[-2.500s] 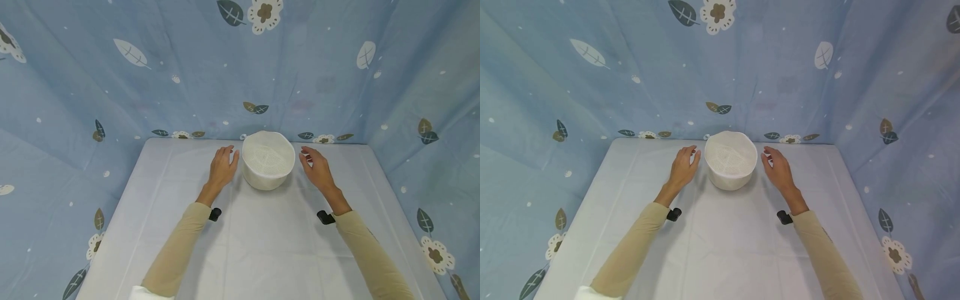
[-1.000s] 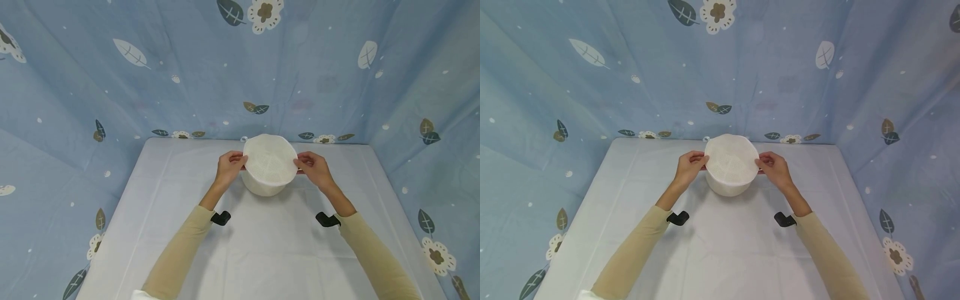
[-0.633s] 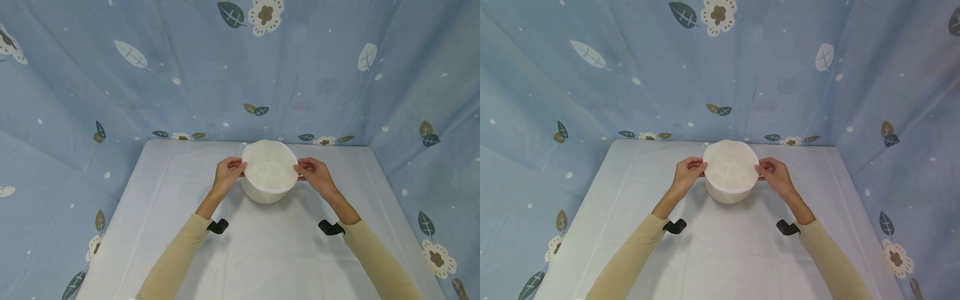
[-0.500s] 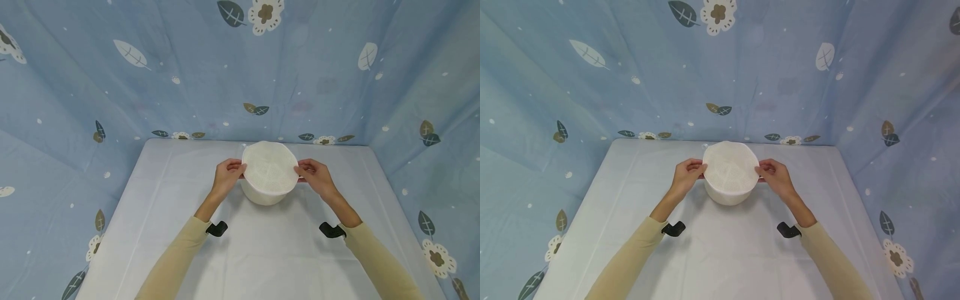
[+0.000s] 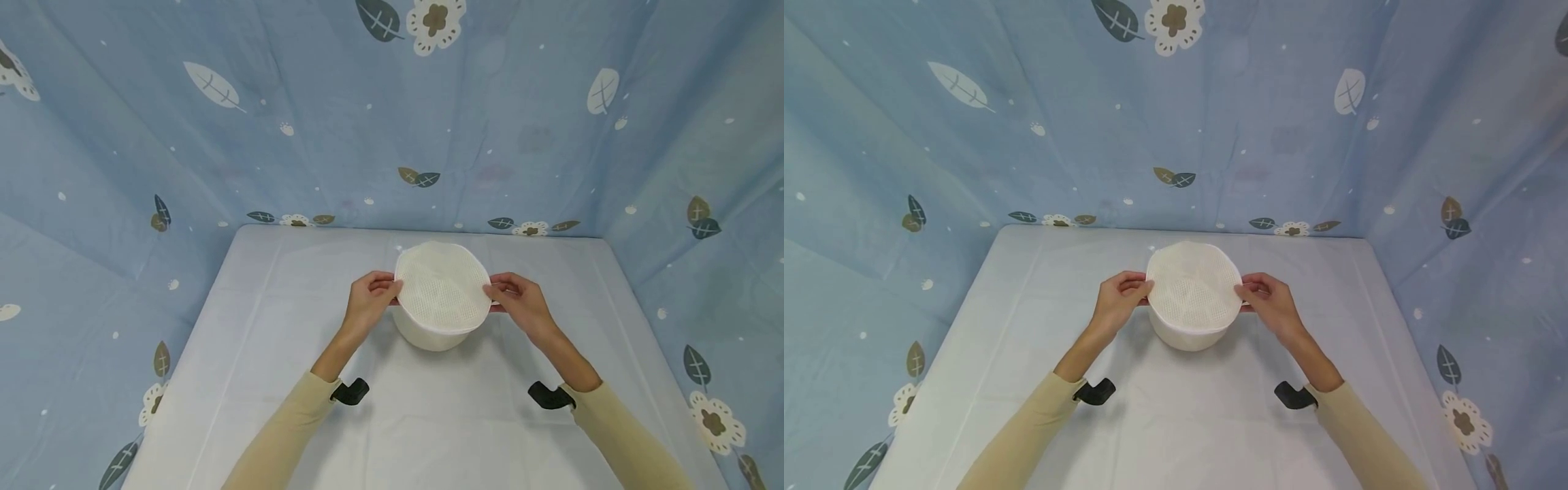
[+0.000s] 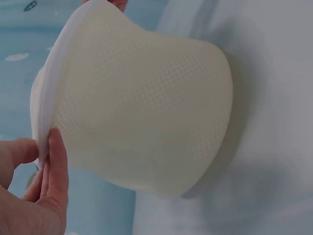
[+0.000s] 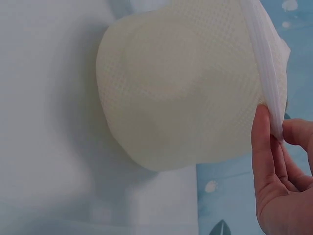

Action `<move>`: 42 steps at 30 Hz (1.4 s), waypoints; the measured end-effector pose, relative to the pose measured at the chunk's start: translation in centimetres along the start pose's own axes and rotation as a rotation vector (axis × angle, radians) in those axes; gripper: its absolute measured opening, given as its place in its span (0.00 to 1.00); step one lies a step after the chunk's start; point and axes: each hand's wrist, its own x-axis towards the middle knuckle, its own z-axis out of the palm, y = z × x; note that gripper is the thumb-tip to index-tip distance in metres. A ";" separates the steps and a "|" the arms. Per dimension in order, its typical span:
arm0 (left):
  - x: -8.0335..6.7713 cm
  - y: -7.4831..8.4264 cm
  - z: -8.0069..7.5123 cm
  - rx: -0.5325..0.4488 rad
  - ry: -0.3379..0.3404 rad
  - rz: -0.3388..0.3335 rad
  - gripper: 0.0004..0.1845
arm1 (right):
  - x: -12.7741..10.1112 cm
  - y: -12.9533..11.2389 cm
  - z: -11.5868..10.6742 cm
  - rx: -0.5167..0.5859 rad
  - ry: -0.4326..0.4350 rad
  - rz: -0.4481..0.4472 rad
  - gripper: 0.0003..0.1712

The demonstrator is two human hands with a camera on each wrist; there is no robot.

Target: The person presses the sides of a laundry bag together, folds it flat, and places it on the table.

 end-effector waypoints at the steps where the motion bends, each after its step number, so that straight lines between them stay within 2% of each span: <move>1: -0.2 0.0 0.0 0.001 0.001 0.000 0.14 | -0.2 0.0 0.0 0.003 -0.003 0.003 0.26; 23: -3.5 -1.1 -0.8 -0.036 0.016 -0.024 0.13 | -3.4 0.6 1.0 0.044 -0.017 0.022 0.24; 42: -3.8 -2.7 -1.1 -0.033 0.016 -0.023 0.14 | -3.8 1.8 1.9 0.097 -0.038 0.057 0.23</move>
